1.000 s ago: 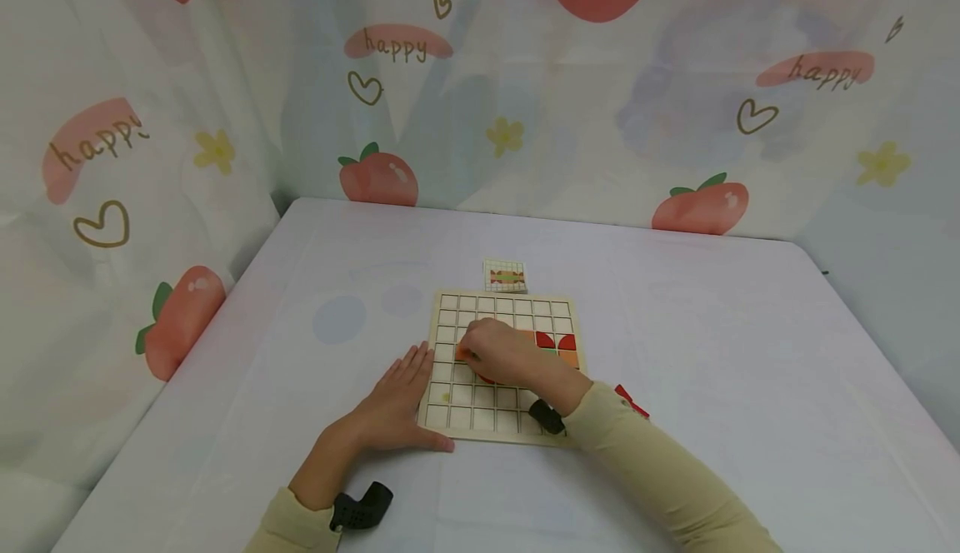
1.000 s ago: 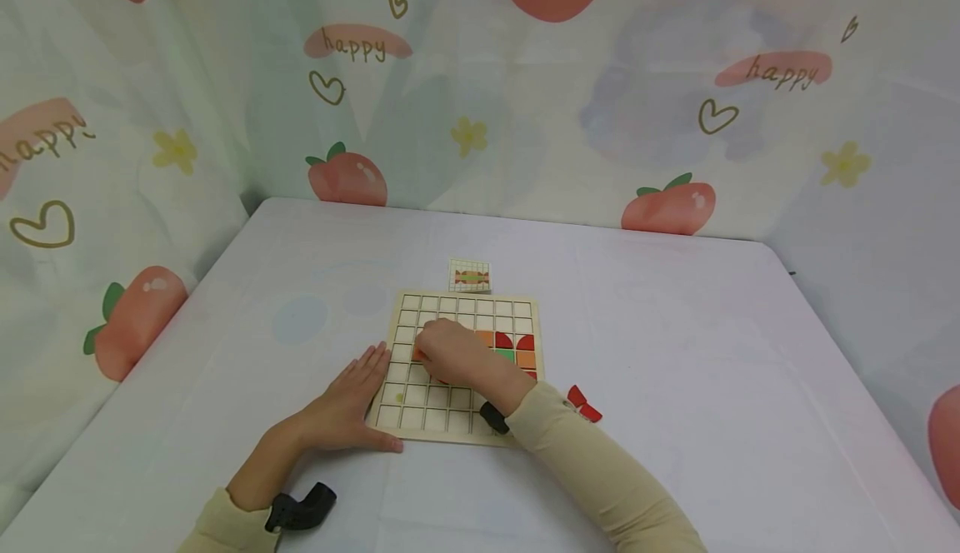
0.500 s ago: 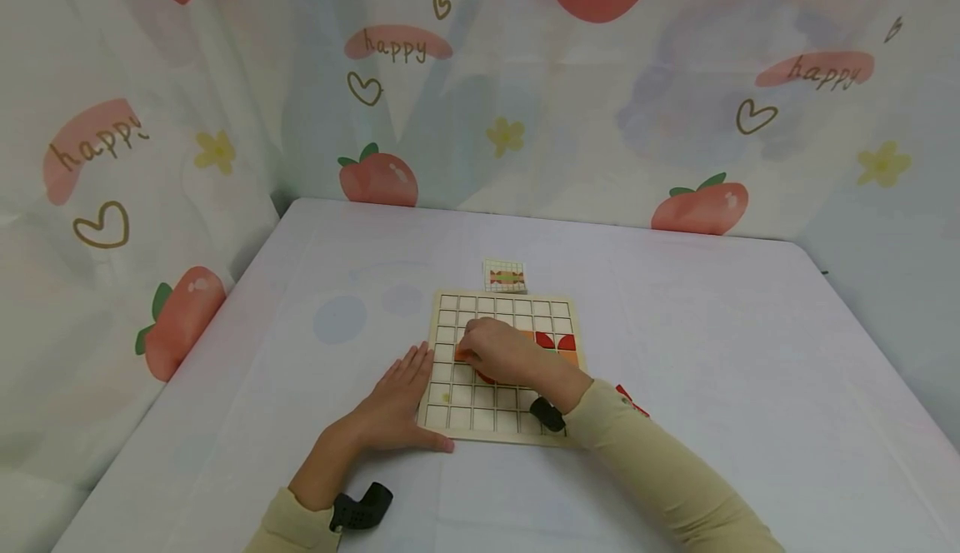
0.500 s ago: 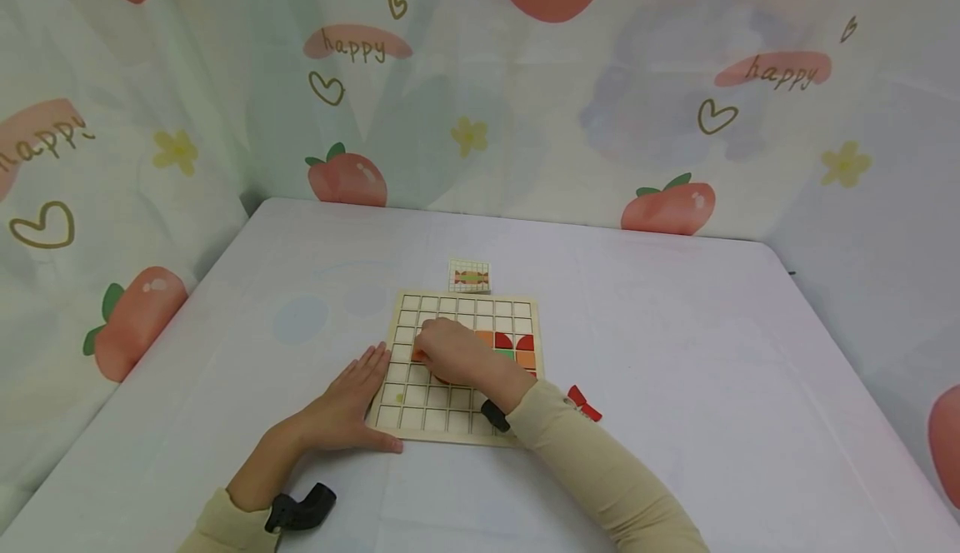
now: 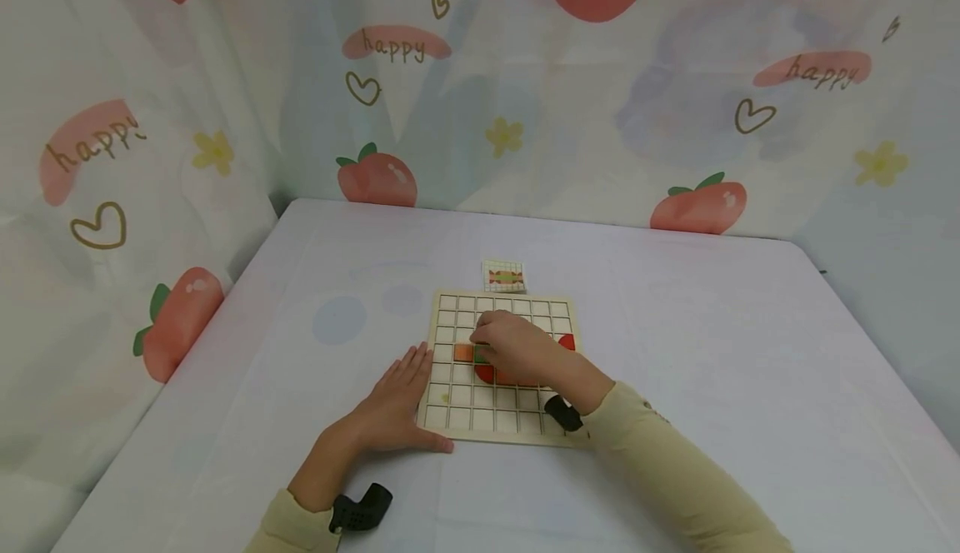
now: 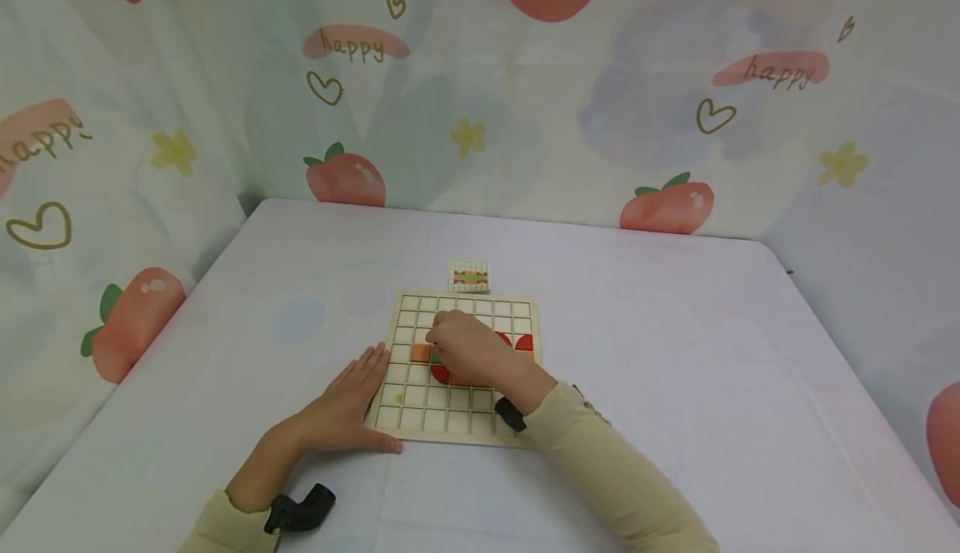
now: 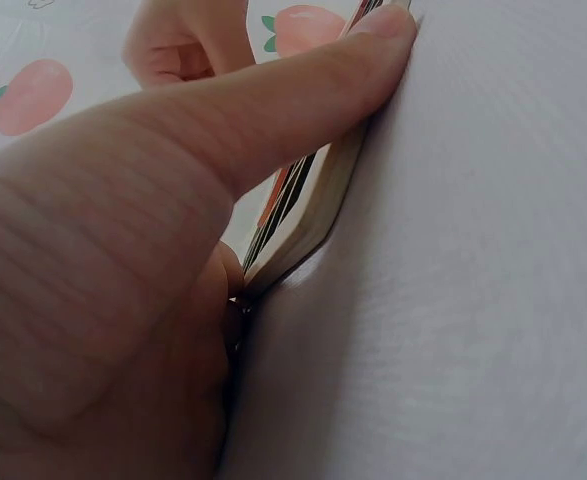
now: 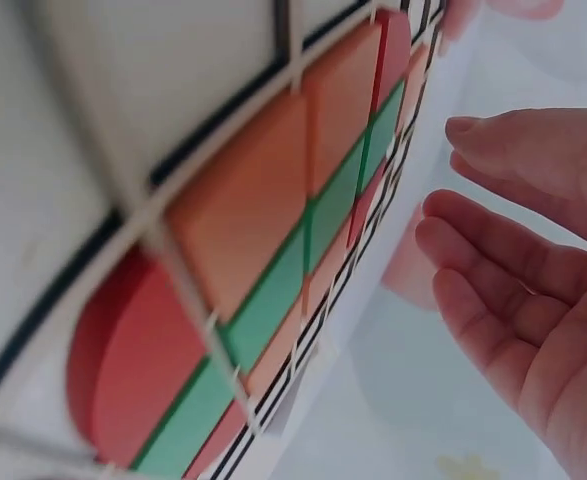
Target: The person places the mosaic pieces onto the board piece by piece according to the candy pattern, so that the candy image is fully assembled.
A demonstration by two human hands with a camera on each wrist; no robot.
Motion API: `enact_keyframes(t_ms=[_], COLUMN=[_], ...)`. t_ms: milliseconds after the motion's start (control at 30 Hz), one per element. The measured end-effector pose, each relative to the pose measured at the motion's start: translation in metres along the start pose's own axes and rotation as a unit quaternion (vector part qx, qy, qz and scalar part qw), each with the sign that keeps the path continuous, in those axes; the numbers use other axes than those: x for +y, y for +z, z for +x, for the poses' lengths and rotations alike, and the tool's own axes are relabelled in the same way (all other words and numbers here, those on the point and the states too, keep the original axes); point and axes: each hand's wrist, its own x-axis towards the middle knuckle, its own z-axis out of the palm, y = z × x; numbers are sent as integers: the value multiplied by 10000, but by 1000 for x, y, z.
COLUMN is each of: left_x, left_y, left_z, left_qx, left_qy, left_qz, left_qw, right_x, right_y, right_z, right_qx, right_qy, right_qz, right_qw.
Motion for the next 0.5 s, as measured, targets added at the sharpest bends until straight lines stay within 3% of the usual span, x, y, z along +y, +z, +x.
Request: enact_keyframes(t_ms=[500], left_x=[1], left_y=[1], left_z=[1], left_qx=[34], left_qy=[-53], left_qz=[35], left_qw=[10000], right_x=[24], right_y=[-11], right_z=[-36], right_qx=[504], right_qy=[81], right_qz=[210], right_qw=[9985])
